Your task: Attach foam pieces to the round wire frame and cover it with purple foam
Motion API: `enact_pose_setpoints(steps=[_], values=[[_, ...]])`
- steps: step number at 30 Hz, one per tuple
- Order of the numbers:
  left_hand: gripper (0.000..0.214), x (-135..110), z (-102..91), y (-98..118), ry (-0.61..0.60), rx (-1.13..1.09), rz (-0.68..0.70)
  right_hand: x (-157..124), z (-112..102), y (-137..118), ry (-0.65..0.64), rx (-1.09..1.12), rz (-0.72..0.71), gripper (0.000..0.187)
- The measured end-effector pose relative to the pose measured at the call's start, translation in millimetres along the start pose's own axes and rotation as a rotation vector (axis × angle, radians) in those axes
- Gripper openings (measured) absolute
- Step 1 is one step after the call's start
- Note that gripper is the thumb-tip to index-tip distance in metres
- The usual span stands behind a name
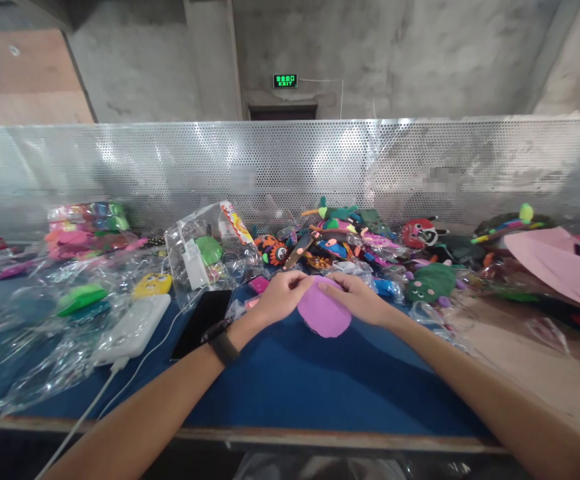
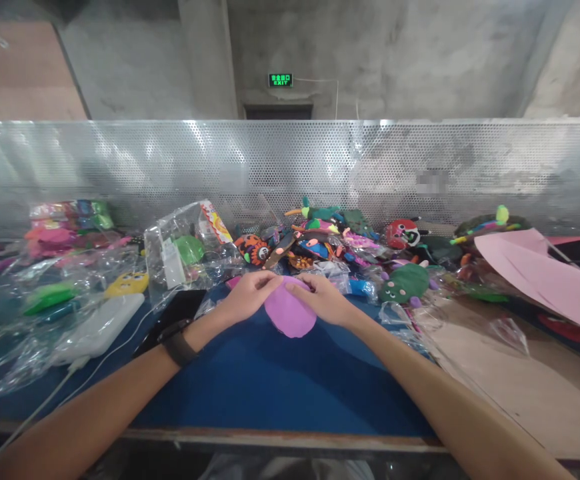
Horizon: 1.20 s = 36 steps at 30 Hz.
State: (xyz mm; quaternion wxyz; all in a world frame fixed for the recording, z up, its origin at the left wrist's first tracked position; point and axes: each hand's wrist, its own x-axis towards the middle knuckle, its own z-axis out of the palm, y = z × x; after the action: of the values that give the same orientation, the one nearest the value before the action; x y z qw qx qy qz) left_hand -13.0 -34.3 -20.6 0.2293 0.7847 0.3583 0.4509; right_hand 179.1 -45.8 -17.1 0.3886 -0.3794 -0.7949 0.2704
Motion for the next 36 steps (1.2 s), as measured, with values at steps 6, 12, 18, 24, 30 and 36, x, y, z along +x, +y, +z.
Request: enact_pose_setpoints(steps=[6,12,18,24,30,36], values=[[0.031,0,2.1,-1,0.071,-0.041,-0.022,2,-2,7,-0.047,0.056,0.012,0.038],[0.021,-1,-0.5,3,0.133,-0.043,0.052,1,-2,6,-0.034,0.046,-0.031,0.035],[0.026,3,1.0,-4,0.120,-0.261,-0.124,3,-2,6,0.011,0.036,-0.022,0.036],[0.033,3,2.8,-3,0.080,-0.485,-0.300,5,-3,12,0.112,0.047,-0.007,0.036],[0.032,3,-0.4,0,0.017,-0.720,-0.390,5,-5,10,0.127,0.052,-0.027,0.036],[0.025,4,-1.9,2,-0.003,-0.895,-0.445,5,-7,8,0.149,0.019,-0.037,0.037]])
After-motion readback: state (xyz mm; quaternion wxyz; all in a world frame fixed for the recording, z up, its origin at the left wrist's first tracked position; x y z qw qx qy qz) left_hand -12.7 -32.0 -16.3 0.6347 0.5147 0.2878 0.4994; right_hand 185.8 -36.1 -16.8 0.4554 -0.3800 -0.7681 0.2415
